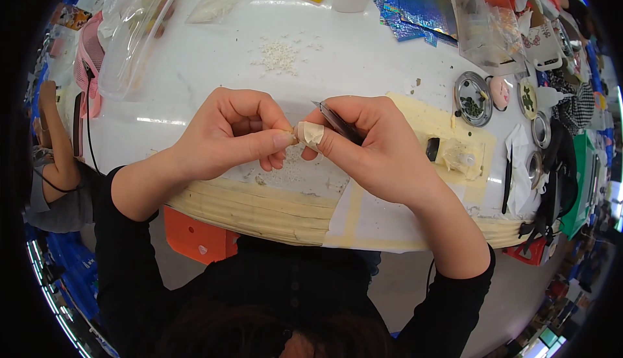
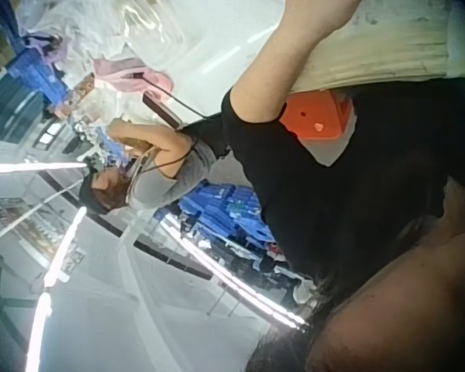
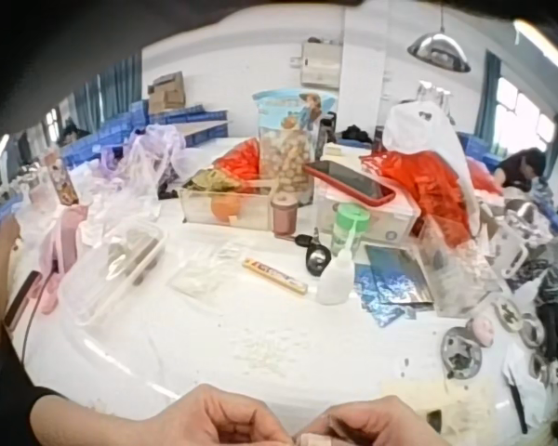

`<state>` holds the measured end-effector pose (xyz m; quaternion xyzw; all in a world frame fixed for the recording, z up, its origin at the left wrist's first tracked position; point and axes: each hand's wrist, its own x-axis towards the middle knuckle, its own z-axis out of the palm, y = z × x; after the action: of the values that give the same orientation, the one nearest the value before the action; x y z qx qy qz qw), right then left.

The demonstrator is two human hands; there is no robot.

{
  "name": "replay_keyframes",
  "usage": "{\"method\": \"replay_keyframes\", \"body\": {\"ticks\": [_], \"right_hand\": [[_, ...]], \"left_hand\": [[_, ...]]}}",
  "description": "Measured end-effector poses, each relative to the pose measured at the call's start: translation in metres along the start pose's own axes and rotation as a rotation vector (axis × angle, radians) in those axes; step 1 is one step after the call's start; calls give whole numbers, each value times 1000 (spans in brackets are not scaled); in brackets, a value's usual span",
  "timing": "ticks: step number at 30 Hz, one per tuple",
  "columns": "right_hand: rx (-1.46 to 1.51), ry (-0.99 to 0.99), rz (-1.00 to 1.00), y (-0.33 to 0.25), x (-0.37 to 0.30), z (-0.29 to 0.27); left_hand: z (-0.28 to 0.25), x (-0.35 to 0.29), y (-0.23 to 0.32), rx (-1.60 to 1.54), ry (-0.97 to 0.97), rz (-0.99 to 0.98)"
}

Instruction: Assembling and inspecting small plastic toy components at a workbench.

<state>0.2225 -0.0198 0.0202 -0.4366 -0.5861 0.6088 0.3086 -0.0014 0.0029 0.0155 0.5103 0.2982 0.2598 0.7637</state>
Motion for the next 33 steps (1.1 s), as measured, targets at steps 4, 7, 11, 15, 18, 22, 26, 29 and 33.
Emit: {"method": "replay_keyframes", "body": {"ticks": [4, 7, 11, 15, 18, 22, 26, 29, 33], "right_hand": [[-4, -1, 8, -1, 0, -1], [-9, 2, -1, 0, 0, -2], [5, 6, 11, 0, 0, -2], [22, 12, -13, 0, 0, -1], [44, 32, -41, 2, -1, 0], [-320, 13, -113, -12, -3, -2], [-836, 154, -482, -3, -2, 1], [-909, 156, -468, 0, -2, 4], [-909, 145, -419, -3, -4, 5]], "left_hand": [[0, 0, -2, 12, -15, 21], [0, 0, -1, 15, -14, 22], [0, 0, 0, 19, -7, 15], [0, 0, -1, 34, -13, 29], [0, 0, 0, 45, -15, 37], [-2, 1, -2, 27, -23, 54], [-1, 4, -3, -28, -38, 56], [-3, 3, -4, -45, -40, 57], [-4, 4, -5, -29, -37, 77]]}}
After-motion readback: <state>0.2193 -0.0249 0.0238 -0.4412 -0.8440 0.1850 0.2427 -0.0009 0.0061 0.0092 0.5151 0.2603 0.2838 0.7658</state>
